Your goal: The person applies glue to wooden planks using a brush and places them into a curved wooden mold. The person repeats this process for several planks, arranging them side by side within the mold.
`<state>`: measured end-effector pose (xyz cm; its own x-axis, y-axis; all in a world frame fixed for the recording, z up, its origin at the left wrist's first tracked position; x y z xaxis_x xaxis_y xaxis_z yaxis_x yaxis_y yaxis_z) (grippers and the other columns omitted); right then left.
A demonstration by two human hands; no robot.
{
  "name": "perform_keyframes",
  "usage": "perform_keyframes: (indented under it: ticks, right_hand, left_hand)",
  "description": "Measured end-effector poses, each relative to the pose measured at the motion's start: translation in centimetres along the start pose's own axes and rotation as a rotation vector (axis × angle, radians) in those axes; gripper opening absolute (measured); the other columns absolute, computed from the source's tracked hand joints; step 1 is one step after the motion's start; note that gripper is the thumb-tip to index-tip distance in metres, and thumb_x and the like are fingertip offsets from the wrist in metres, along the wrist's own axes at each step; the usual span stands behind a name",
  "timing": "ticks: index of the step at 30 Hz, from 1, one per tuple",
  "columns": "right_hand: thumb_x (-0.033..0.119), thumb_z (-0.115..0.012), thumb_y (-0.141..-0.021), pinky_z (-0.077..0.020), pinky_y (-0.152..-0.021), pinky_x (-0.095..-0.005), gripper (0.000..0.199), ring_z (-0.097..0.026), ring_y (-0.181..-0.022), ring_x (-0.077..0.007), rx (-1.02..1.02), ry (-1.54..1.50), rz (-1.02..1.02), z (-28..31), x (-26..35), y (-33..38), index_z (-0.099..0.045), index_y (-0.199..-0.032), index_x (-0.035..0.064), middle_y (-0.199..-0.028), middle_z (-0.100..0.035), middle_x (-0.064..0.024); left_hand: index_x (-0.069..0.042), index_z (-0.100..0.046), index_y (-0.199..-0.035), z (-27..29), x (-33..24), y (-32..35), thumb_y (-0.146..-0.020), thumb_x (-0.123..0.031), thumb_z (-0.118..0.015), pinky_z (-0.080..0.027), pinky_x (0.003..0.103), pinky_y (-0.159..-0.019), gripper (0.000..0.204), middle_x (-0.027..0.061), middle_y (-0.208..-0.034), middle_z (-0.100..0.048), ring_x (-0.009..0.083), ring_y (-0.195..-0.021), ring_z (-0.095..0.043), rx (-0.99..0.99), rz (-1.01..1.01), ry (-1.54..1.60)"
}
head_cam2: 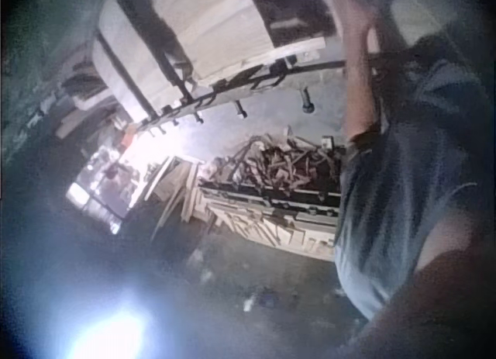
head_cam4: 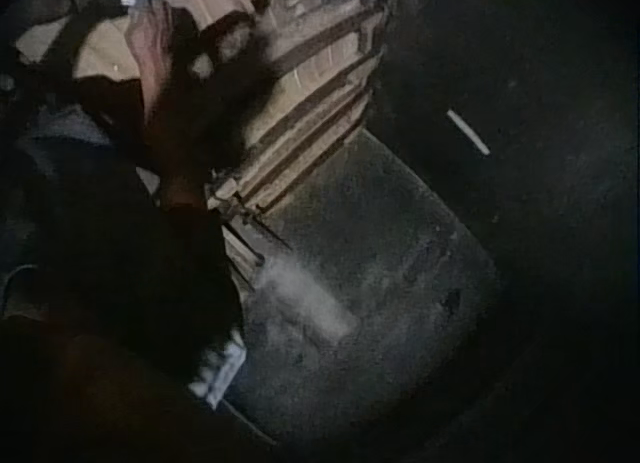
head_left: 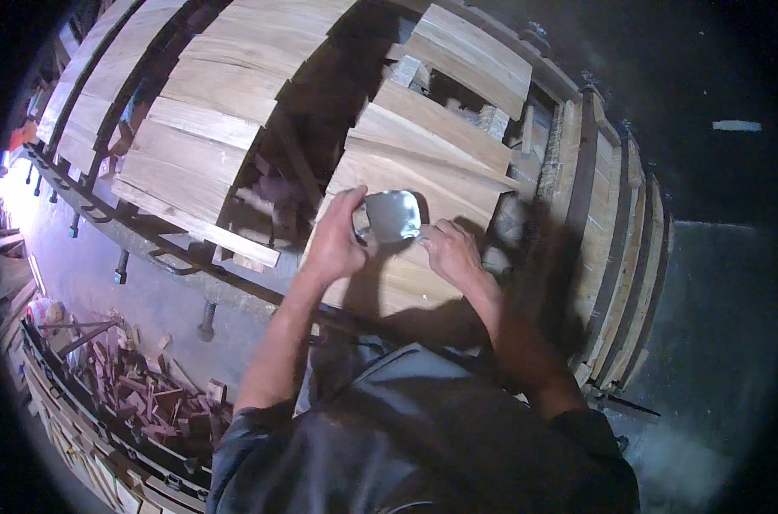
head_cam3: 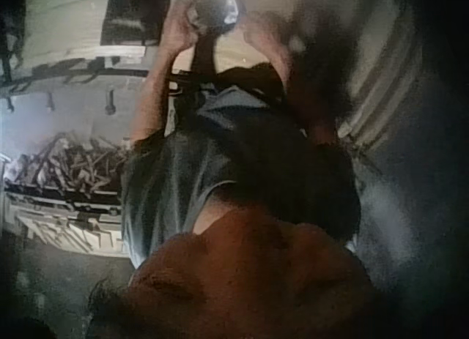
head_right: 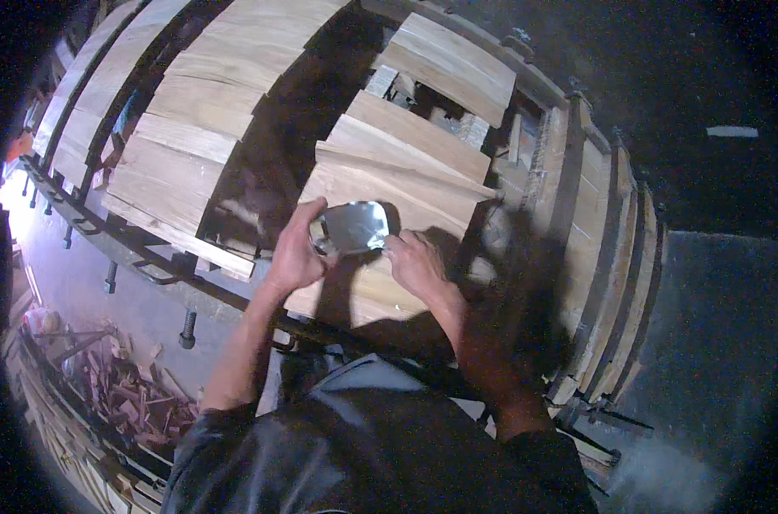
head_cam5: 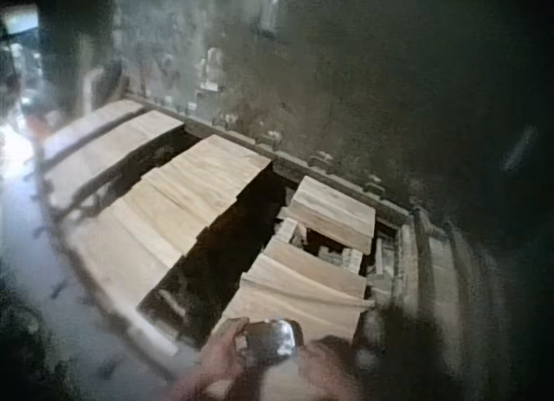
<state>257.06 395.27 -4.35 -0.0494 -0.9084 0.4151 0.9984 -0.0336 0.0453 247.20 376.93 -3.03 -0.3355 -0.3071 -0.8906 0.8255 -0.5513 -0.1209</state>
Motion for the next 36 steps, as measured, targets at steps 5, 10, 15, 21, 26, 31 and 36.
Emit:
perform_keyframes:
  ticks: [5,10,15,21,26,31,36]
  right_hand:
    - [0.013,-0.063,-0.090,-0.0499,-0.075,-0.0509,0.009,-0.063,-0.088,-0.0403,-0.044,-0.108,-0.098,1.2,-1.4,0.3,-0.067,-0.093,0.0063,-0.088,-0.063,-0.0180]
    - [0.017,-0.066,-0.089,-0.0494,-0.074,-0.0439,0.015,-0.066,-0.083,-0.0376,0.002,-0.287,-0.403,2.4,-4.6,-1.3,-0.071,-0.091,0.0028,-0.083,-0.066,-0.0208]
    - [0.019,-0.064,-0.092,-0.0495,-0.071,-0.0413,0.021,-0.064,-0.072,-0.0320,0.012,-0.390,-0.602,0.6,-7.7,-1.1,-0.070,-0.094,-0.0007,-0.079,-0.065,-0.0229]
    - [0.020,-0.065,-0.092,-0.0476,-0.063,-0.0354,0.021,-0.061,-0.066,-0.0212,0.008,-0.421,-0.672,-0.4,-11.2,2.2,-0.073,-0.095,0.0003,-0.074,-0.066,-0.0132]
    - [0.021,-0.060,-0.096,-0.0429,-0.051,-0.0273,0.025,-0.055,-0.059,-0.0100,0.121,-0.613,-0.791,0.6,-12.8,3.4,-0.072,-0.102,-0.0005,-0.075,-0.066,-0.0026]
    - [0.021,-0.055,-0.096,-0.0416,-0.053,-0.0313,0.024,-0.053,-0.057,-0.0162,-0.068,-0.423,-0.332,4.8,-10.1,0.8,-0.070,-0.103,0.0035,-0.069,-0.057,-0.0042]
    - [0.023,-0.057,-0.095,-0.0436,-0.059,-0.0313,0.024,-0.056,-0.065,-0.0206,-0.014,-1.131,-0.544,1.4,-11.6,-3.5,-0.068,-0.105,0.0044,-0.074,-0.059,-0.0055]
  left_hand:
    - [-0.001,-0.039,-0.144,-0.1,1.1,-1.9,-0.067,-0.004,-0.082,-0.044,0.039,-0.109,0.089,0.0216,-0.137,-0.052,0.0370,-0.127,-0.054,0.159,0.005,-0.057]
    - [0.000,-0.039,-0.145,0.4,1.6,-0.8,-0.070,0.000,-0.075,-0.041,0.043,-0.108,0.083,0.0247,-0.136,-0.051,0.0419,-0.127,-0.050,0.028,0.008,0.033]
    - [0.000,-0.041,-0.144,1.2,4.2,5.3,-0.082,-0.010,-0.076,-0.040,0.045,-0.108,0.073,0.0257,-0.136,-0.051,0.0436,-0.127,-0.048,-0.015,0.175,-0.101]
    - [-0.001,-0.052,-0.133,4.1,5.0,14.0,-0.079,-0.004,-0.069,-0.045,0.048,-0.100,0.057,0.0217,-0.121,-0.058,0.0435,-0.117,-0.052,0.056,0.292,-0.257]
    - [-0.004,-0.057,-0.126,4.9,5.0,15.4,-0.076,-0.008,-0.071,-0.049,0.048,-0.091,0.052,0.0183,-0.111,-0.061,0.0407,-0.107,-0.056,0.010,0.208,-0.369]
    - [-0.005,-0.059,-0.123,4.7,6.3,15.8,-0.073,-0.011,-0.073,-0.052,0.046,-0.083,0.052,0.0157,-0.105,-0.064,0.0374,-0.099,-0.060,-0.037,0.302,-0.394]
    - [-0.006,-0.061,-0.120,5.0,6.3,15.7,-0.071,-0.011,-0.073,-0.053,0.046,-0.081,0.051,0.0151,-0.099,-0.065,0.0369,-0.094,-0.062,-0.085,0.309,-0.404]
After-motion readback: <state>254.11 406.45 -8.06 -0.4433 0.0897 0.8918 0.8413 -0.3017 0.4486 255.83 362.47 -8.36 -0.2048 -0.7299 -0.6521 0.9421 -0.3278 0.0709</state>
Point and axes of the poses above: each hand's wrist, its own y-axis away from the middle knuckle, its own z-axis out of the back of the hand, x = y × z, the point moved 8 cm from there along -y, towards the middle knuckle
